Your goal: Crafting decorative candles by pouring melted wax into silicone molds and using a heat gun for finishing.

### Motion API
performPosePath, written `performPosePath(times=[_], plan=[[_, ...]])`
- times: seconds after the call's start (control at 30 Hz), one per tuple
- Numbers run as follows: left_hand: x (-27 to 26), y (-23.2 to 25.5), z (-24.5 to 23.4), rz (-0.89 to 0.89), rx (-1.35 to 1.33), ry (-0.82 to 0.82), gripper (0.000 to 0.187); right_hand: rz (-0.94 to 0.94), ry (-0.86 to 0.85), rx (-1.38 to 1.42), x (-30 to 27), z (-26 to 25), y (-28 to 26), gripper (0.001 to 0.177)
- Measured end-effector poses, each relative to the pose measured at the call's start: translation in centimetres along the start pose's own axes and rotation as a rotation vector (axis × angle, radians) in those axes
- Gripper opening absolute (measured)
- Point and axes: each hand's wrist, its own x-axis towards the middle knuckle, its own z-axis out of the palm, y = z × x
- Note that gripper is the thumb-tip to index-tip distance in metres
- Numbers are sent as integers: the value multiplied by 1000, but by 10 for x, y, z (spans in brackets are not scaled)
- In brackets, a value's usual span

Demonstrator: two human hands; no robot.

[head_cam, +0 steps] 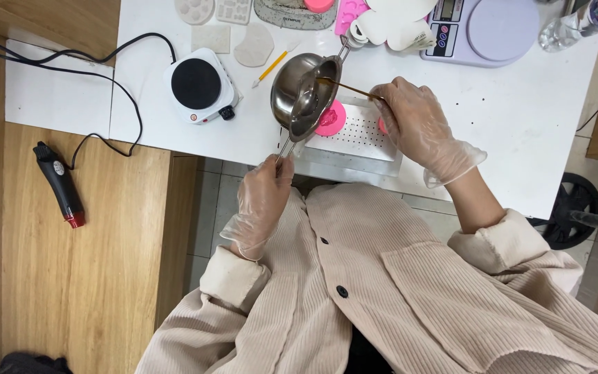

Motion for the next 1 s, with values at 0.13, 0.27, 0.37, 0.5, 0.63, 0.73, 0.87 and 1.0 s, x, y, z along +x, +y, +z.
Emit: performPosePath(times=[0.13, 0.27, 0.37, 0.5, 0.63, 0.73, 0.87, 1.0], plan=[[-4, -1, 1, 54, 50, 27, 31, -101, 102, -14, 0, 1, 5, 14], [-6, 0, 4, 100, 89, 69, 30, -112, 131, -22, 2, 2, 11, 14], [-7, 2, 6, 108, 118, 90, 30, -124, 142, -46, 1, 1, 14, 13], [-8, 2, 11, 115, 140, 108, 30, -126, 131, -32, 0, 1, 16, 13], [-12, 3, 15, 128, 154, 132, 29, -137, 121, -29, -1, 1, 17, 14], [-12, 3, 18, 140, 170, 160, 28, -159, 134, -40, 0, 1, 19, 14], [-13, 2, 22, 129, 193, 180, 28, -171, 134, -59, 2, 0, 20, 12], [-14, -2, 25, 136, 219, 204, 28, -230, 157, -101, 5, -2, 22, 12]])
